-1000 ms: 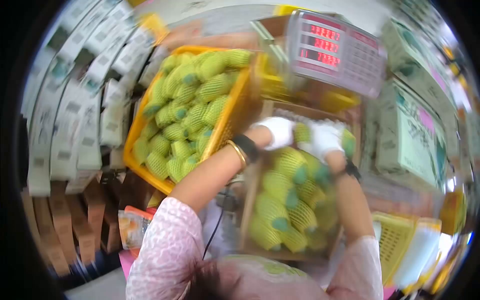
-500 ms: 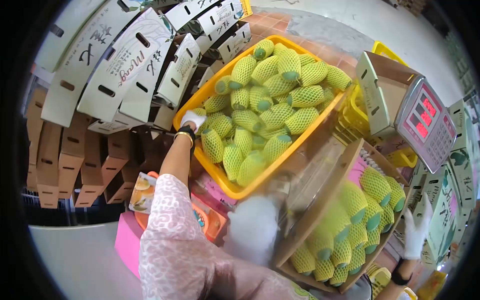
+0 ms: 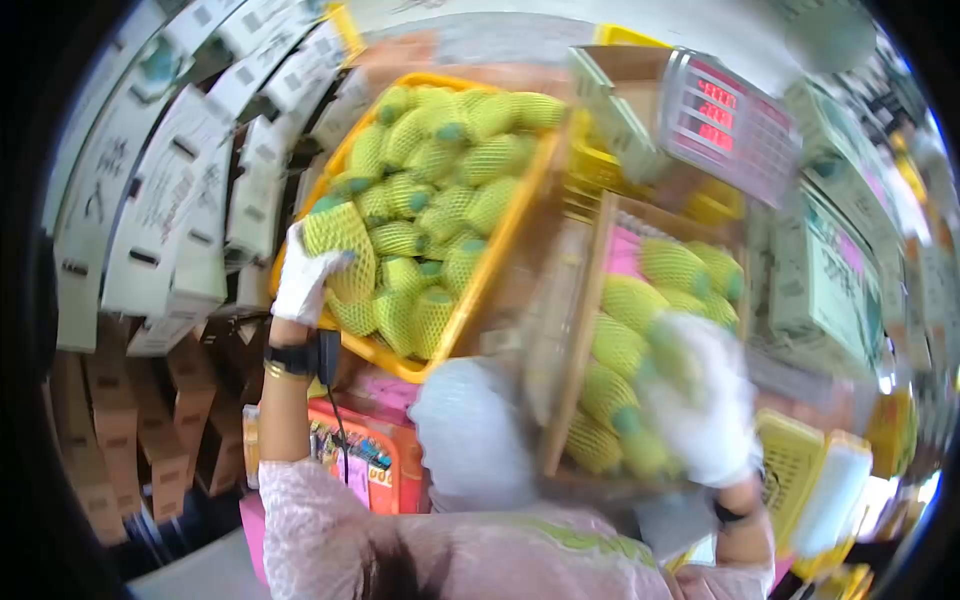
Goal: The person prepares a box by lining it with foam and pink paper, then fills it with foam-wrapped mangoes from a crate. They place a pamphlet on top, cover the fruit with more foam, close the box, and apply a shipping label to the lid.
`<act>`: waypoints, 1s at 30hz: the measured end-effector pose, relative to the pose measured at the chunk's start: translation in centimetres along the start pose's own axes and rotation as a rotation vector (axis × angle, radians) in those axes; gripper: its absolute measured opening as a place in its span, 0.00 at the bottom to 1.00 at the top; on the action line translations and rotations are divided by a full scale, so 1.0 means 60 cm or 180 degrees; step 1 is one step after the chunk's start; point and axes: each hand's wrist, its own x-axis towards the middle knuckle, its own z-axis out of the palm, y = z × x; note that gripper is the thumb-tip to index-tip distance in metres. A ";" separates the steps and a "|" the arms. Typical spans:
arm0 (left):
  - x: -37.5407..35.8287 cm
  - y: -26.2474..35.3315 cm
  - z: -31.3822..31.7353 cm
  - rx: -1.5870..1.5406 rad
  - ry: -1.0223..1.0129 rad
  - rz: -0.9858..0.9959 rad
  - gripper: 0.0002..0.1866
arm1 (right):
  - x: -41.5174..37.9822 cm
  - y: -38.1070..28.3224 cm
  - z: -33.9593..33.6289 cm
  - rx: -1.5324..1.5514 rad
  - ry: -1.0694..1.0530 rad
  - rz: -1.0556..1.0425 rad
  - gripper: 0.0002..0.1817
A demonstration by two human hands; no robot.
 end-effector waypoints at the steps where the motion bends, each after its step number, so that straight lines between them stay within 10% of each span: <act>1: -0.045 0.027 0.048 -0.0360 -0.0299 0.0143 0.38 | -0.001 -0.017 0.030 0.0378 -0.0137 -0.0489 0.38; 3: -0.133 0.062 0.133 -0.0971 -0.0779 -0.0126 0.36 | -0.004 -0.064 0.086 0.0887 -0.0225 -0.0720 0.51; 8: -0.279 0.001 0.222 -0.0878 -0.1508 -0.0160 0.46 | -0.093 -0.090 0.148 0.2342 0.0914 -0.0010 0.48; 14: -0.367 0.002 0.282 -0.2408 -0.2537 -0.0600 0.43 | -0.237 -0.051 0.097 0.4336 0.0157 0.0704 0.44; 22: -0.479 -0.005 0.341 -0.1857 -0.2941 -0.0884 0.20 | -0.370 -0.028 -0.001 0.0972 0.0186 0.0676 0.50; 30: -0.425 -0.019 0.384 -0.2005 -0.2268 -0.1614 0.06 | -0.293 0.016 0.062 0.0731 0.0613 0.0151 0.53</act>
